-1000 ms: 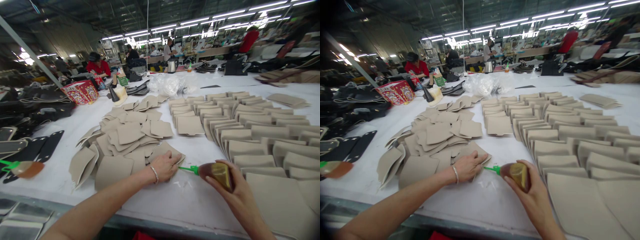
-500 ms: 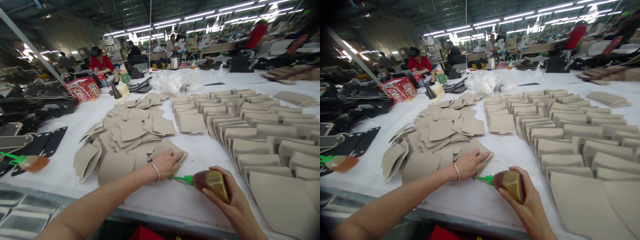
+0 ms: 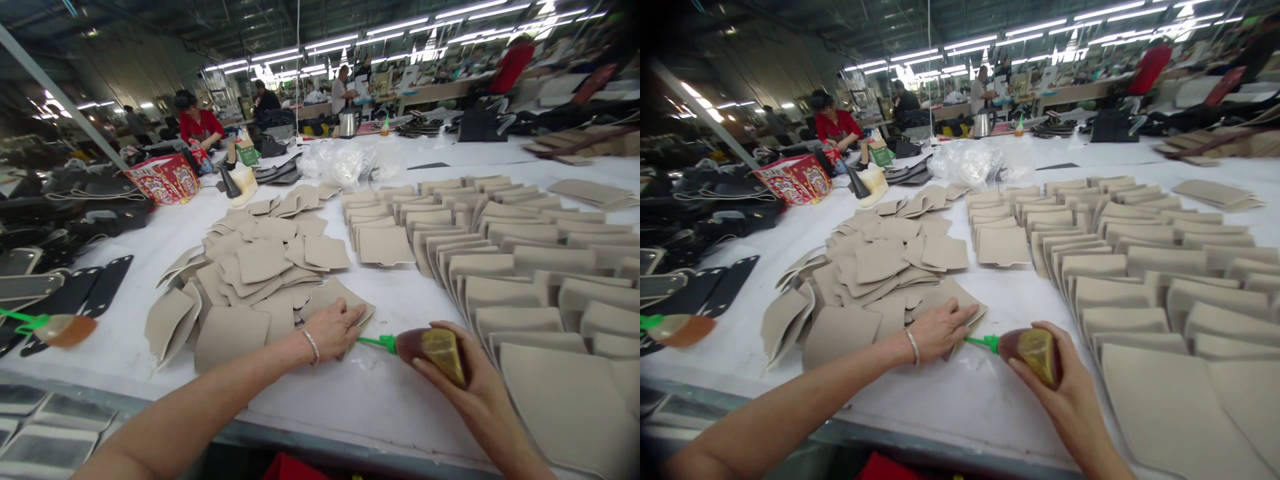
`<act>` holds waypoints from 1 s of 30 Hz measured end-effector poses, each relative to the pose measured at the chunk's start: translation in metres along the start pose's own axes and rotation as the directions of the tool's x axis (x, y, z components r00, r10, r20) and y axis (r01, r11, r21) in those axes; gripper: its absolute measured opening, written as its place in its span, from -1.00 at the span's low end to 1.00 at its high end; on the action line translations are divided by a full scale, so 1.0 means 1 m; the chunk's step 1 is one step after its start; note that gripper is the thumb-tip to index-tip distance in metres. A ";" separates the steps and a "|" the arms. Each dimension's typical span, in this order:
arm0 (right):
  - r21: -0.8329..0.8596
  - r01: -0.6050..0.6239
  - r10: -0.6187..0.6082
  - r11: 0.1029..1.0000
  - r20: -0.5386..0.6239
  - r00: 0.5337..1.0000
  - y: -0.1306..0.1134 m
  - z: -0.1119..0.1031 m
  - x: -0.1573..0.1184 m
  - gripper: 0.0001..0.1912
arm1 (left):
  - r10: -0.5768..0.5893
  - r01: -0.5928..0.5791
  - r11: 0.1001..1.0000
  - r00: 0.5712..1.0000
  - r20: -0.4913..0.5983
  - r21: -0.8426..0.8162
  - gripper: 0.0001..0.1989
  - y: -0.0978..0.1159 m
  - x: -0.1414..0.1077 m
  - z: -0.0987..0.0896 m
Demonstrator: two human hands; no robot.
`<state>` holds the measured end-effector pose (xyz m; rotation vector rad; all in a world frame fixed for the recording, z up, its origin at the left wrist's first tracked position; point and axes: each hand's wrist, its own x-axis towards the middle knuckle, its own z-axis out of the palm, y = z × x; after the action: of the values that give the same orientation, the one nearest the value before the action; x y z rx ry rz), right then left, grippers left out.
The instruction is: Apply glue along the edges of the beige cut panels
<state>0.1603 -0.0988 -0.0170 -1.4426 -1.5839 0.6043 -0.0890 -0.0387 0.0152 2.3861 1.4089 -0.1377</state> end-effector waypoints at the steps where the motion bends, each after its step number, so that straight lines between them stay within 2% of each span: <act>1: -0.020 -0.022 0.021 1.000 -0.042 0.999 0.002 -0.002 0.005 -0.41 | -0.003 0.003 1.000 1.000 0.000 0.001 -0.47 0.000 0.000 0.000; 4: -0.085 -0.031 0.020 0.996 -0.129 0.991 0.006 -0.005 0.012 -0.36 | -0.014 0.014 1.000 1.000 0.000 0.015 -0.47 0.001 -0.001 0.000; 7: -0.093 0.019 -0.032 0.995 -0.140 0.990 0.003 -0.002 0.004 -0.40 | -0.012 0.012 1.000 1.000 -0.006 0.014 -0.46 0.001 -0.001 0.000; 12: 0.006 0.054 -0.055 0.998 0.070 0.996 -0.002 0.000 -0.008 -0.49 | -0.011 0.011 1.000 1.000 0.007 0.006 -0.45 0.002 0.000 0.000; 14: 0.006 0.030 -0.030 1.000 0.037 0.999 0.001 -0.003 -0.002 -0.47 | -0.010 0.010 1.000 1.000 0.000 0.004 -0.45 0.001 0.000 0.002; 17: -0.048 -0.018 0.014 0.999 -0.081 0.997 0.005 -0.008 0.009 -0.41 | -0.006 0.006 1.000 1.000 -0.010 -0.005 -0.46 -0.001 0.000 0.004; 19: -0.060 -0.018 0.012 0.998 -0.095 0.995 0.005 -0.008 0.009 -0.40 | -0.002 0.002 1.000 1.000 -0.008 -0.004 -0.47 -0.001 0.000 0.003; 24: 0.038 0.027 -0.030 0.999 0.086 0.996 -0.003 0.002 -0.013 -0.48 | -0.007 0.007 1.000 1.000 0.013 -0.001 -0.45 0.001 -0.001 0.000; 26: 0.081 -0.014 0.007 0.997 0.093 0.996 -0.002 0.004 -0.018 -0.50 | -0.010 0.010 1.000 1.000 0.012 -0.005 -0.44 0.002 -0.001 0.000; 30: 0.095 -0.121 0.120 0.988 0.020 0.993 0.003 0.002 -0.014 -0.44 | -0.006 0.006 1.000 1.000 0.007 -0.022 -0.43 0.001 -0.001 0.001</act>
<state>0.1590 -0.1108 -0.0243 -1.4720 -1.4659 0.7527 -0.0886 -0.0406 0.0150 2.3617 1.4075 -0.1307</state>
